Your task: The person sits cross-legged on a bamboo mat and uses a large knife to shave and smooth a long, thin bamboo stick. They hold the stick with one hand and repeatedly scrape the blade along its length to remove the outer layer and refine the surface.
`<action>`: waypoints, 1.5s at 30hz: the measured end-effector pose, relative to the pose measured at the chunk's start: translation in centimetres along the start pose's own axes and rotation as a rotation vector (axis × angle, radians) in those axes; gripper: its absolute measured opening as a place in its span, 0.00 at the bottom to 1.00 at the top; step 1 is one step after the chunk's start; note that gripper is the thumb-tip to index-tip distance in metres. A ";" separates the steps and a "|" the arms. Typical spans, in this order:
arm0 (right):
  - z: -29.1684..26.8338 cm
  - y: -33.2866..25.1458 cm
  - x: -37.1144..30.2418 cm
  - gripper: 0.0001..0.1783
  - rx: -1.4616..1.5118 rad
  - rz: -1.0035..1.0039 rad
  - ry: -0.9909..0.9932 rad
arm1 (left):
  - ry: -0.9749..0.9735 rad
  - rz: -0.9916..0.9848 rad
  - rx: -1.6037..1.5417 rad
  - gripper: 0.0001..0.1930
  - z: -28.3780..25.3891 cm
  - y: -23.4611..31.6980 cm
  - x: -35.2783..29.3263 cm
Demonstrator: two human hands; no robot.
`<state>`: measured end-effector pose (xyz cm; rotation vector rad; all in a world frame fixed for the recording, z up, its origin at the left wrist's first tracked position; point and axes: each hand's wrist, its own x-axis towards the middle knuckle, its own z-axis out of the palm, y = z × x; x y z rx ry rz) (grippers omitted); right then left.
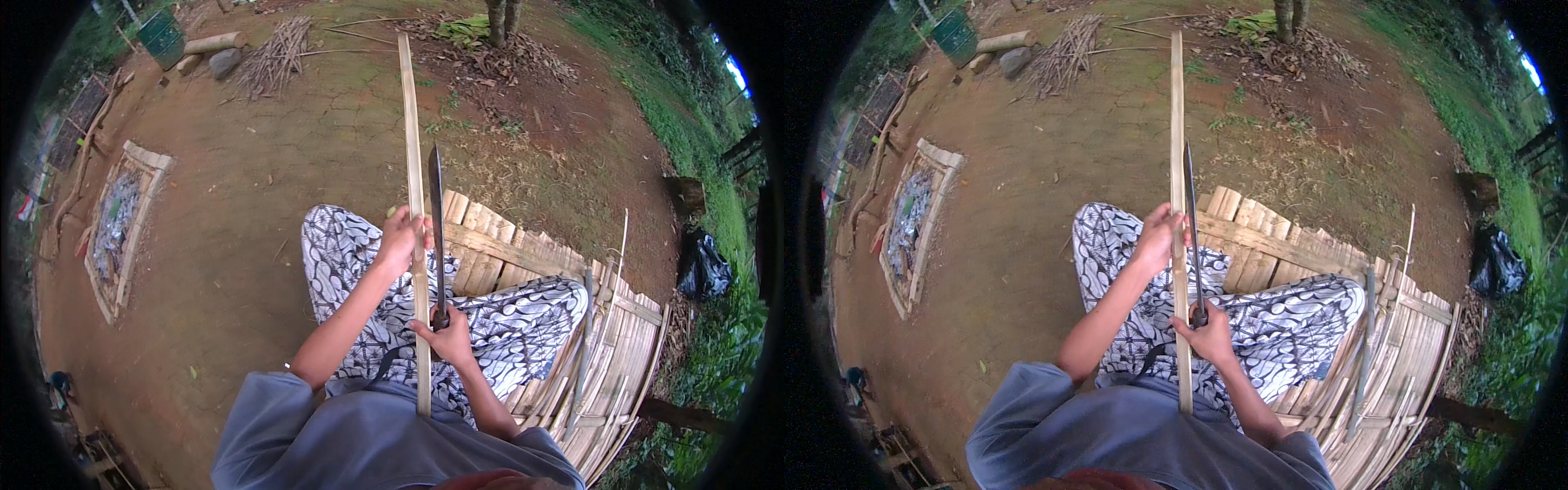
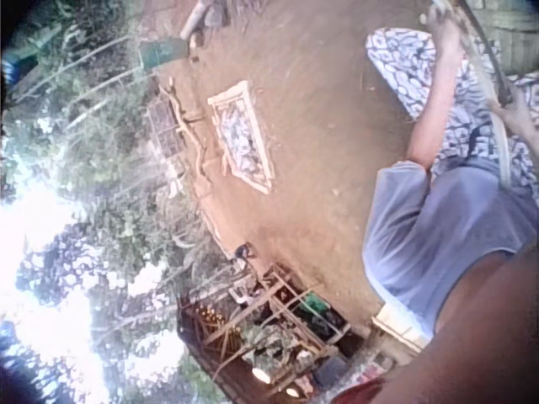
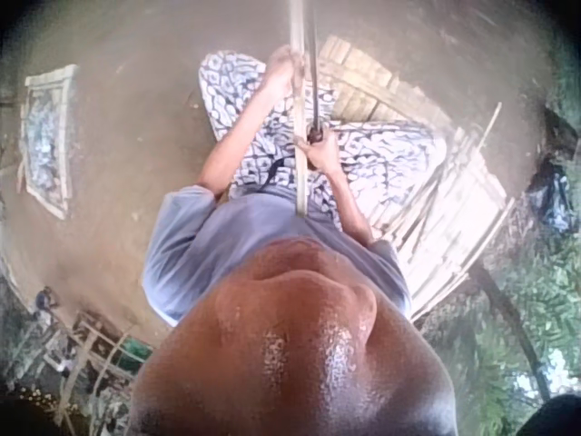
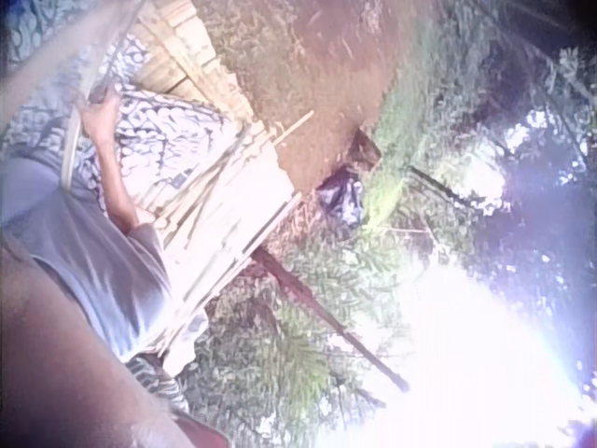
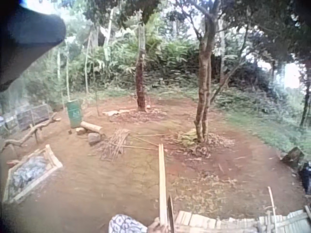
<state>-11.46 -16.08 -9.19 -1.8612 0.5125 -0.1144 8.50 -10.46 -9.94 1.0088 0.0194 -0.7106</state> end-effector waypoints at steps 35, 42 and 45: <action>-10.9 -8.6 3.2 0.27 -0.497 -0.571 0.338 | -0.248 0.197 0.618 0.09 6.0 12.3 -8.6; -10.0 -6.6 5.5 0.30 -0.885 -0.779 0.312 | -0.353 0.098 0.877 0.18 2.0 4.9 -11.0; -13.1 -2.4 8.5 0.32 -0.929 -0.771 0.475 | -0.287 0.014 0.835 0.18 0.6 5.2 -12.4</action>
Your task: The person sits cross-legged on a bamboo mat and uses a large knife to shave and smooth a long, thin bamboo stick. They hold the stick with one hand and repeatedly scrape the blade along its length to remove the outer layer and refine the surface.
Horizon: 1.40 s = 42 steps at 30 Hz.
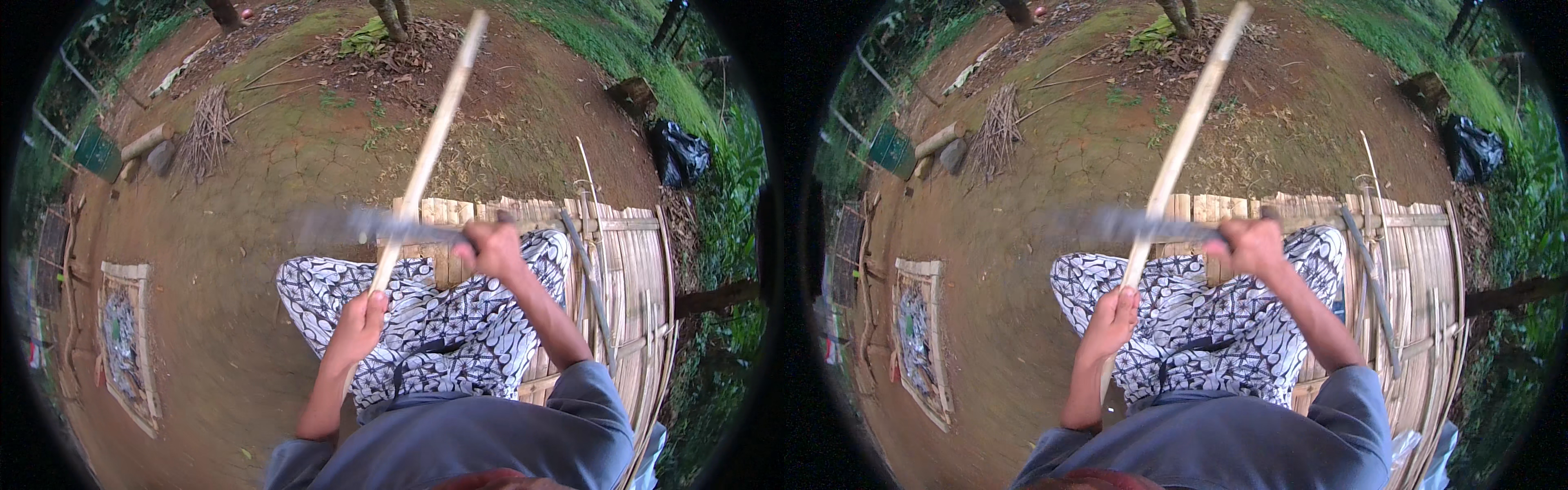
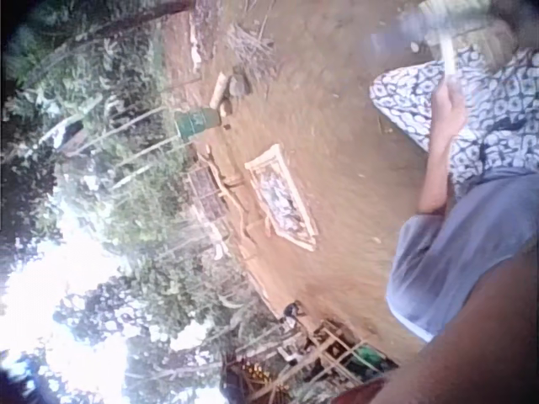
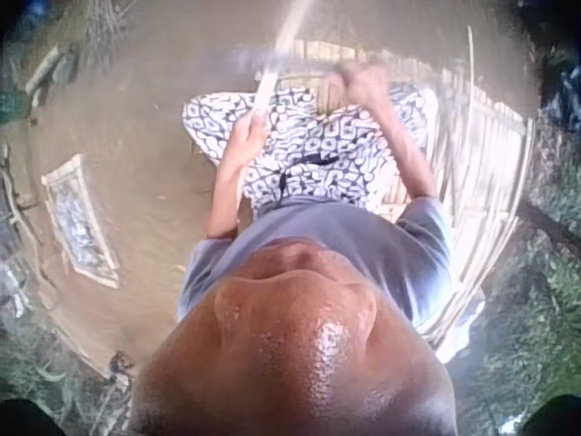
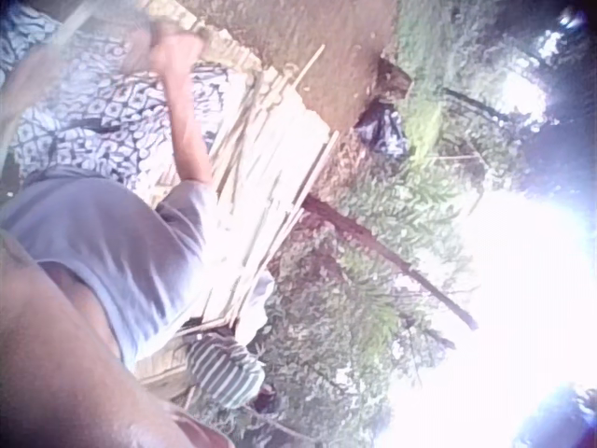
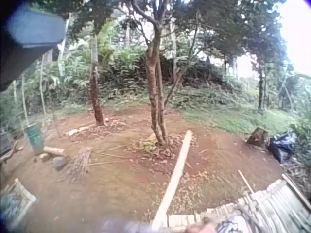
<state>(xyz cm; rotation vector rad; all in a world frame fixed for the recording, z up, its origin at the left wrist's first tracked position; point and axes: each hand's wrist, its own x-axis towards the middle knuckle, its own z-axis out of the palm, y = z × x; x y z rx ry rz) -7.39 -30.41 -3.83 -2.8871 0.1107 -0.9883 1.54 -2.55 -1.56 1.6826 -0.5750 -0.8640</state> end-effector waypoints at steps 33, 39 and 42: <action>0.6 0.6 0.0 0.34 -0.021 0.168 -0.348 | -0.022 -0.328 -0.372 0.18 1.0 0.2 0.0; -0.3 -2.2 -0.3 0.33 -0.008 -0.315 -0.299 | -0.082 -0.218 -0.216 0.18 2.6 -1.7 -1.5; 2.1 5.3 0.8 0.34 0.009 0.504 -0.377 | -0.119 -0.281 -0.200 0.17 2.1 -1.3 -3.2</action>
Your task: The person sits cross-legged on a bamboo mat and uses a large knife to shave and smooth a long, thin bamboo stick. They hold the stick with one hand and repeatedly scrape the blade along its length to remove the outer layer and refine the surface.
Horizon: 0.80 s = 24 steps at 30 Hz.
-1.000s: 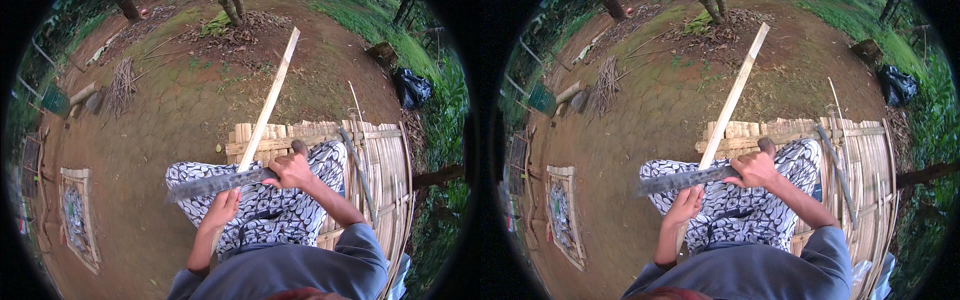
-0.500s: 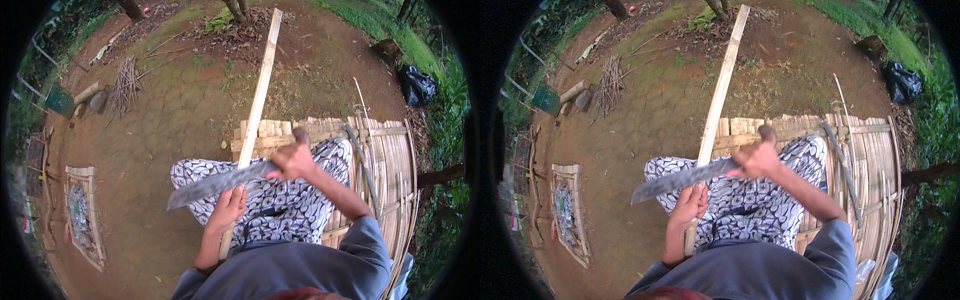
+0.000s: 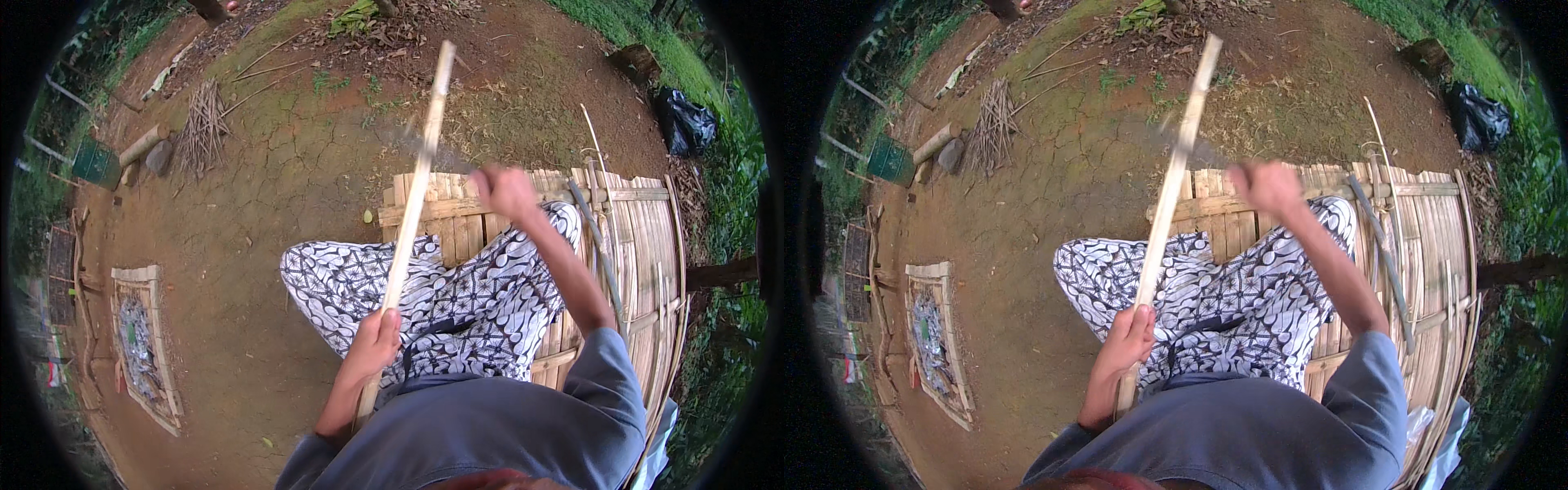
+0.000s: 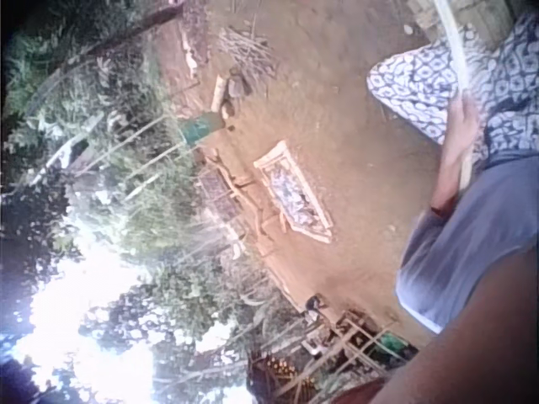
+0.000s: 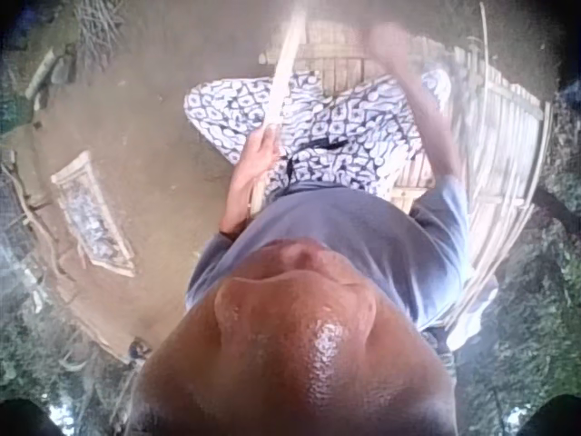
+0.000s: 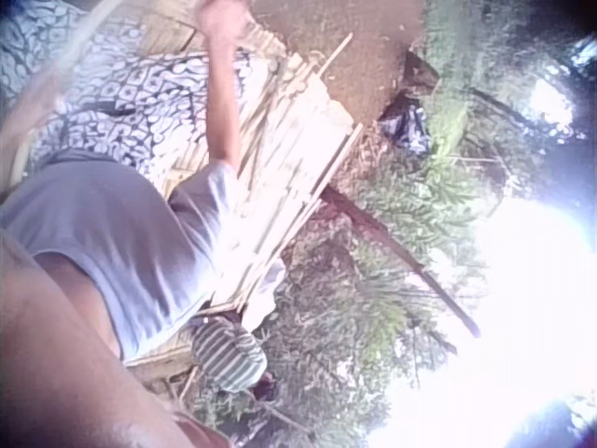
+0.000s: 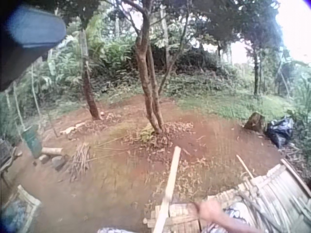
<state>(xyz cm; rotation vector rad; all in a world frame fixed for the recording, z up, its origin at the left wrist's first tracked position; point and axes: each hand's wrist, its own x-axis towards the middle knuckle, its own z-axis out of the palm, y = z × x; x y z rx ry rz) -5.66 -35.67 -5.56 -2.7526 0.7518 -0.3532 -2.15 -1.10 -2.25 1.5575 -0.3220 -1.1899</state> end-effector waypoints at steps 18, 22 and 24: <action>2.7 -0.4 -2.9 0.30 0.014 -0.250 -0.088 | 0.291 0.203 0.496 0.17 -2.1 -1.6 1.4; 1.6 -2.1 -2.8 0.31 -0.009 -0.128 -0.295 | 0.383 0.298 0.552 0.17 -3.2 -2.1 2.4; 0.4 -4.9 -4.8 0.29 0.050 -0.156 -0.262 | 0.371 0.255 0.520 0.17 -3.0 -1.6 2.0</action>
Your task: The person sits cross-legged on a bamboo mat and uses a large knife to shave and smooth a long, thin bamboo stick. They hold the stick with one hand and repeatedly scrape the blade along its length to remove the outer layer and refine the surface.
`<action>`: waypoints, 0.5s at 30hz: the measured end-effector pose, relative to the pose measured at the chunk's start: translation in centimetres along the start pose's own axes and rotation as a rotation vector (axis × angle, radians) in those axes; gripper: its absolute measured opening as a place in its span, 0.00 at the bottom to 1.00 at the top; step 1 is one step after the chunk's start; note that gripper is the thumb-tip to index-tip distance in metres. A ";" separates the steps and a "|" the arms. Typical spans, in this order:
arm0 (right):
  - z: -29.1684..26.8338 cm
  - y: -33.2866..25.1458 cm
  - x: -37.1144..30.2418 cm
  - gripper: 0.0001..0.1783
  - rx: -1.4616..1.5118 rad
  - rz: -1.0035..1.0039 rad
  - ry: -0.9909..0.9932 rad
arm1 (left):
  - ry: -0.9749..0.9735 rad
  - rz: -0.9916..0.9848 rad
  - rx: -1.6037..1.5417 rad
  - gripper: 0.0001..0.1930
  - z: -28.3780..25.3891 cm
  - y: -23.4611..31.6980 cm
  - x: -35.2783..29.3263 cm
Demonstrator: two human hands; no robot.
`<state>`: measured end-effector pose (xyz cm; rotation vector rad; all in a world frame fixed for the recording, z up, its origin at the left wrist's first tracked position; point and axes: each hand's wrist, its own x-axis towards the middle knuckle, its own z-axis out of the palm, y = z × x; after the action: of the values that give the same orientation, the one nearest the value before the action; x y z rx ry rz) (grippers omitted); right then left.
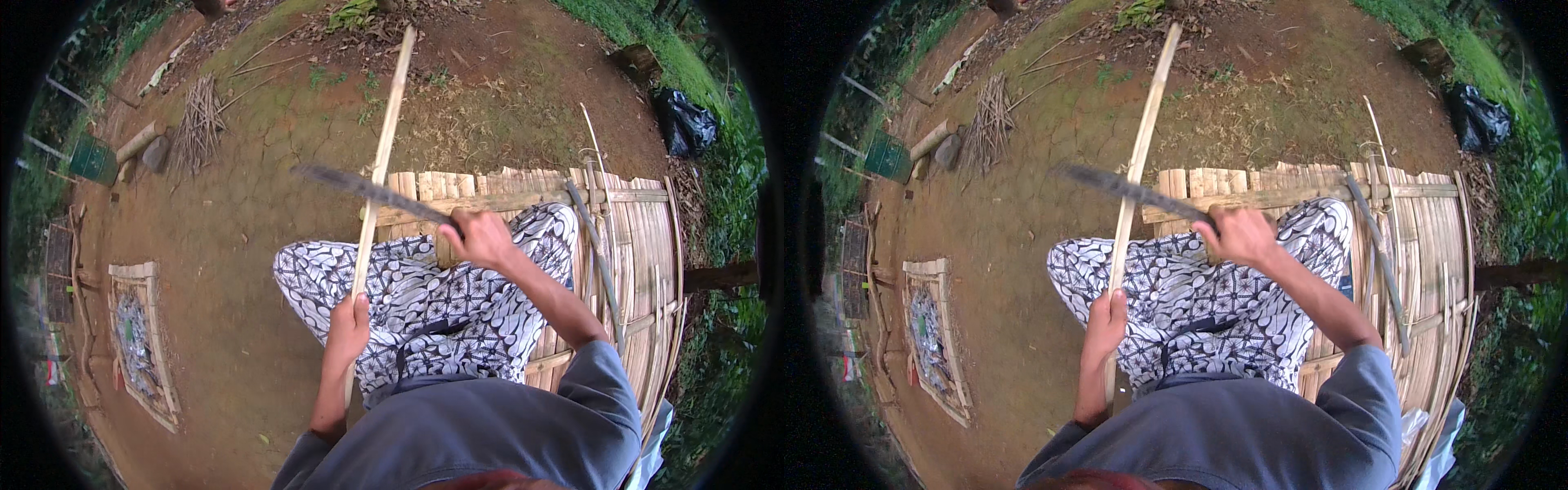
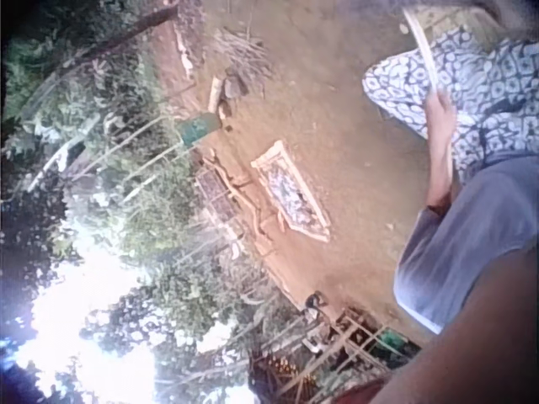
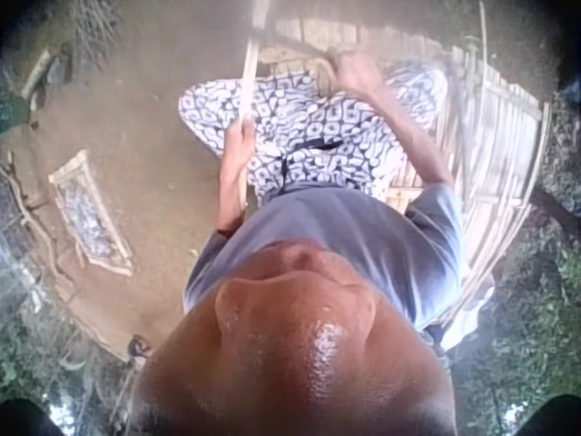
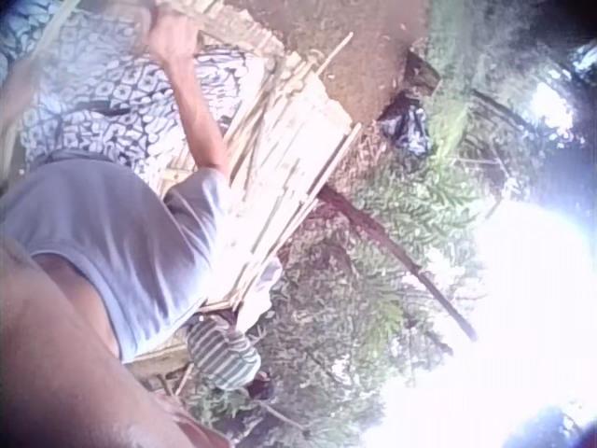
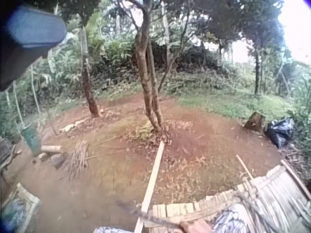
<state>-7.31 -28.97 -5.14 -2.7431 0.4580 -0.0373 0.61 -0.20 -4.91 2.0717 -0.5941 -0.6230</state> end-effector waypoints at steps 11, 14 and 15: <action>-2.2 8.3 4.4 0.33 -0.055 0.289 0.066 | -0.054 -0.050 0.178 0.14 0.7 2.1 -2.5; -3.7 3.7 3.1 0.31 -0.019 0.294 -0.049 | -0.010 -0.017 0.198 0.15 0.6 1.7 -1.0; -2.5 3.4 2.1 0.30 -0.049 0.192 -0.041 | -0.043 -0.050 0.199 0.15 0.7 2.2 -0.9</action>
<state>-6.61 -33.45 -4.10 -2.7282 0.7165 0.0799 -0.92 -1.18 -3.17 2.2695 -0.6524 -0.6611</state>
